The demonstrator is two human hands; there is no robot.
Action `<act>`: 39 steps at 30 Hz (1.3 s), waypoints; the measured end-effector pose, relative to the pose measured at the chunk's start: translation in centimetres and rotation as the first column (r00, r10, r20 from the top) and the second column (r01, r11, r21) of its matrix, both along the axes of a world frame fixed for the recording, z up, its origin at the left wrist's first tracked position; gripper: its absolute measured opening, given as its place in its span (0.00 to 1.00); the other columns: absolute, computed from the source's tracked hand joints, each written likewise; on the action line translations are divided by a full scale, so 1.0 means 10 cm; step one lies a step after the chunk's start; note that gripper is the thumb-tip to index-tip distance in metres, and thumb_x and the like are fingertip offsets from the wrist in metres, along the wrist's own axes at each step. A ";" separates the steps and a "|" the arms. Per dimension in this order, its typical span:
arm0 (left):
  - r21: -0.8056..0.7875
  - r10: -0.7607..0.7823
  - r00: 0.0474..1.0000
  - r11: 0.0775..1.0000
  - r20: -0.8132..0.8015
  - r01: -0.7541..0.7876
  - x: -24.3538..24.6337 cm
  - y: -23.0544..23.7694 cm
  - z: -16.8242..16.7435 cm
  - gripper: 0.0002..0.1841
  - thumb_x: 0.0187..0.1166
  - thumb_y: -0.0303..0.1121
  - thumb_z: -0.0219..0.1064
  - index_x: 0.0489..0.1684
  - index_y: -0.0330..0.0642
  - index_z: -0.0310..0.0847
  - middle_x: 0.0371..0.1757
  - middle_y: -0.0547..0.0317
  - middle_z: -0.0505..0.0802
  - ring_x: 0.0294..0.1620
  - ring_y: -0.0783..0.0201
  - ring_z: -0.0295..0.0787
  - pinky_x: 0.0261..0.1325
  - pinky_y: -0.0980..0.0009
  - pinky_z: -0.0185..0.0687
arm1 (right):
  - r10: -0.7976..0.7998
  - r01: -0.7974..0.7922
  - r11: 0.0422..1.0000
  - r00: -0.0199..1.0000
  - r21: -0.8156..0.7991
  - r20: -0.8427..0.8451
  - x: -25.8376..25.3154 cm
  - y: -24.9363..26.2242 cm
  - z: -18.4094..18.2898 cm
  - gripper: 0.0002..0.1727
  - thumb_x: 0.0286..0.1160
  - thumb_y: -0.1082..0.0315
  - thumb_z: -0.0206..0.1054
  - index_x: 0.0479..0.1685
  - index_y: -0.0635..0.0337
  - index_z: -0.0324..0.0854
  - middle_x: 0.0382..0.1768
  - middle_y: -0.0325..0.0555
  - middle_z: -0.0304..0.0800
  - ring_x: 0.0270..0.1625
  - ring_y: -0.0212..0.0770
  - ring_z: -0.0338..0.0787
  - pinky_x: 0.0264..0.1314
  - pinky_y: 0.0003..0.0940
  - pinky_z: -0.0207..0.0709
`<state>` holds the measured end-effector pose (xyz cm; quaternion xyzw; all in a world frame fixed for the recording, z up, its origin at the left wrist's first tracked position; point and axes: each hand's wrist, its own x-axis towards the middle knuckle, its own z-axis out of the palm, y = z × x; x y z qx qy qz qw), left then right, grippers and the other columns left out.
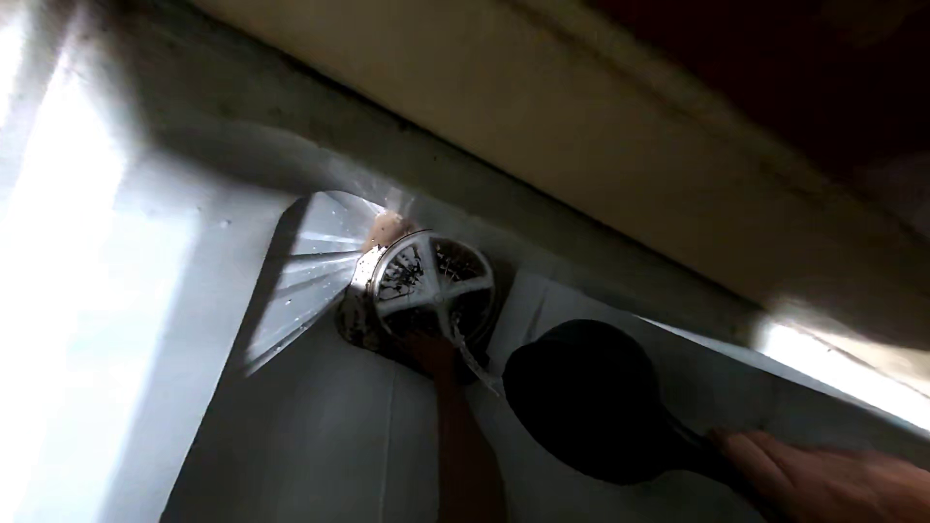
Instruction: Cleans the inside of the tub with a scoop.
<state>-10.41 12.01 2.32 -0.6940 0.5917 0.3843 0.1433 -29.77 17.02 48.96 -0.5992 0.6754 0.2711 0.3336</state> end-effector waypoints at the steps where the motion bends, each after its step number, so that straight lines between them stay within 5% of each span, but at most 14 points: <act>1: 0.039 0.000 1.000 0.999 -0.026 0.001 0.01 0.06 -0.03 0.35 0.87 0.38 0.61 0.89 0.26 0.55 0.92 0.25 0.53 0.94 0.31 0.44 0.93 0.44 0.47 | 0.002 -0.002 1.000 1.000 0.015 0.009 0.02 0.00 0.00 0.08 0.77 0.74 0.66 0.45 0.73 0.82 0.30 0.64 0.88 0.24 0.62 0.90 0.20 0.52 0.79; 3: 0.148 0.029 0.993 0.989 -0.113 -0.012 -0.05 0.26 -0.02 0.36 0.87 0.37 0.62 0.90 0.27 0.53 0.91 0.25 0.56 0.92 0.33 0.53 0.89 0.47 0.58 | 0.046 -0.047 0.999 0.999 0.001 0.027 0.02 0.01 -0.01 0.06 0.78 0.76 0.64 0.44 0.73 0.81 0.28 0.62 0.86 0.23 0.61 0.89 0.19 0.50 0.79; 5: 0.216 0.005 0.994 0.976 -0.106 0.018 -0.16 0.34 0.01 0.34 0.87 0.41 0.63 0.88 0.32 0.61 0.83 0.30 0.74 0.81 0.37 0.74 0.78 0.46 0.75 | 0.072 -0.072 0.997 0.997 -0.015 0.041 0.01 0.01 -0.01 0.04 0.78 0.77 0.63 0.42 0.72 0.81 0.28 0.61 0.86 0.22 0.59 0.89 0.19 0.48 0.79; 7: 0.176 -0.078 0.997 0.981 -0.024 0.081 -0.15 0.16 0.13 0.27 0.89 0.41 0.58 0.82 0.35 0.70 0.76 0.35 0.82 0.77 0.40 0.80 0.76 0.45 0.76 | 0.083 -0.083 0.996 0.995 -0.012 0.053 0.01 0.02 -0.02 0.04 0.78 0.78 0.63 0.41 0.71 0.81 0.28 0.61 0.86 0.23 0.59 0.89 0.20 0.48 0.79; 10: -0.112 -0.048 0.993 0.992 0.109 0.060 0.14 -0.16 -0.03 0.32 0.84 0.34 0.62 0.85 0.27 0.63 0.85 0.29 0.70 0.88 0.37 0.64 0.88 0.45 0.59 | 0.095 -0.095 0.995 0.993 -0.012 0.068 0.00 0.03 -0.02 0.03 0.76 0.80 0.62 0.40 0.71 0.80 0.27 0.61 0.86 0.22 0.59 0.88 0.20 0.48 0.79; 15: -0.033 0.064 0.990 0.998 0.129 -0.060 0.45 -0.08 -0.09 0.47 0.81 0.41 0.68 0.93 0.26 0.41 0.94 0.26 0.44 0.95 0.33 0.39 0.93 0.47 0.43 | 0.087 -0.079 0.994 0.991 -0.077 0.104 -0.01 0.01 0.00 0.03 0.77 0.79 0.63 0.38 0.70 0.80 0.25 0.59 0.85 0.20 0.57 0.88 0.17 0.47 0.78; 17: -0.099 0.070 0.994 0.993 0.084 -0.061 0.41 0.13 -0.08 0.41 0.86 0.39 0.64 0.92 0.25 0.45 0.93 0.25 0.50 0.94 0.32 0.46 0.92 0.47 0.50 | 0.072 -0.060 0.993 0.991 -0.102 0.113 -0.01 0.02 0.01 0.03 0.77 0.79 0.62 0.39 0.70 0.81 0.25 0.59 0.86 0.21 0.57 0.88 0.18 0.46 0.78; 21: 0.060 0.165 0.982 0.983 0.095 -0.171 -0.04 0.30 0.70 0.40 0.79 0.40 0.71 0.85 0.22 0.58 0.84 0.24 0.68 0.85 0.35 0.66 0.84 0.49 0.66 | 0.028 -0.012 0.994 0.989 -0.107 0.146 -0.03 0.00 0.03 0.05 0.78 0.77 0.62 0.39 0.71 0.81 0.25 0.61 0.86 0.22 0.59 0.89 0.19 0.48 0.78; 24: 0.349 0.374 0.925 0.877 -0.062 -0.331 -0.32 -0.08 2.08 0.28 0.86 0.25 0.62 0.81 0.16 0.60 0.84 0.25 0.70 0.87 0.39 0.64 0.88 0.57 0.58 | 0.034 -0.022 0.995 0.992 -0.100 0.122 -0.03 0.01 0.02 0.05 0.77 0.77 0.63 0.39 0.72 0.80 0.25 0.61 0.85 0.22 0.60 0.88 0.19 0.49 0.78; 26: 0.339 0.443 0.887 0.861 -0.129 -0.380 -0.39 -0.08 2.37 0.23 0.88 0.21 0.54 0.78 0.13 0.62 0.83 0.24 0.71 0.87 0.38 0.63 0.89 0.60 0.56 | 0.066 -0.052 0.992 0.991 -0.118 0.113 -0.04 0.01 0.02 0.04 0.77 0.77 0.62 0.39 0.72 0.80 0.25 0.61 0.85 0.21 0.59 0.88 0.19 0.48 0.77; 28: 0.316 0.279 0.958 0.916 -0.062 -0.246 -0.40 0.02 2.03 0.24 0.91 0.27 0.53 0.79 0.16 0.64 0.82 0.22 0.72 0.87 0.33 0.64 0.88 0.53 0.58 | 0.082 -0.068 0.989 0.991 -0.131 0.102 -0.05 0.01 0.01 0.04 0.77 0.78 0.62 0.38 0.72 0.80 0.24 0.61 0.85 0.21 0.59 0.88 0.18 0.47 0.76; 31: 0.242 0.456 0.890 0.861 0.026 -0.448 -0.32 0.09 1.11 0.30 0.93 0.38 0.52 0.84 0.21 0.58 0.85 0.23 0.67 0.87 0.32 0.61 0.88 0.47 0.58 | 0.075 -0.064 0.992 0.992 -0.108 0.102 -0.06 0.00 0.02 0.04 0.78 0.78 0.62 0.39 0.72 0.80 0.25 0.61 0.85 0.22 0.59 0.88 0.19 0.48 0.77; 34: 0.203 0.319 0.932 0.915 0.170 -0.350 -0.12 -0.14 0.45 0.30 0.92 0.45 0.53 0.84 0.29 0.67 0.82 0.31 0.75 0.83 0.39 0.71 0.83 0.46 0.67 | 0.067 -0.056 0.994 0.991 -0.097 0.113 -0.03 0.01 0.01 0.04 0.77 0.79 0.62 0.40 0.72 0.80 0.25 0.61 0.86 0.22 0.60 0.88 0.19 0.48 0.78; 39: -0.007 0.600 0.785 0.795 0.157 -0.606 -0.08 -0.58 -0.10 0.36 0.92 0.52 0.51 0.84 0.26 0.63 0.84 0.28 0.71 0.84 0.37 0.69 0.83 0.46 0.67 | 0.059 -0.048 0.994 0.992 -0.102 0.112 -0.02 0.04 0.00 0.04 0.78 0.78 0.62 0.40 0.70 0.81 0.24 0.60 0.86 0.22 0.59 0.89 0.19 0.48 0.79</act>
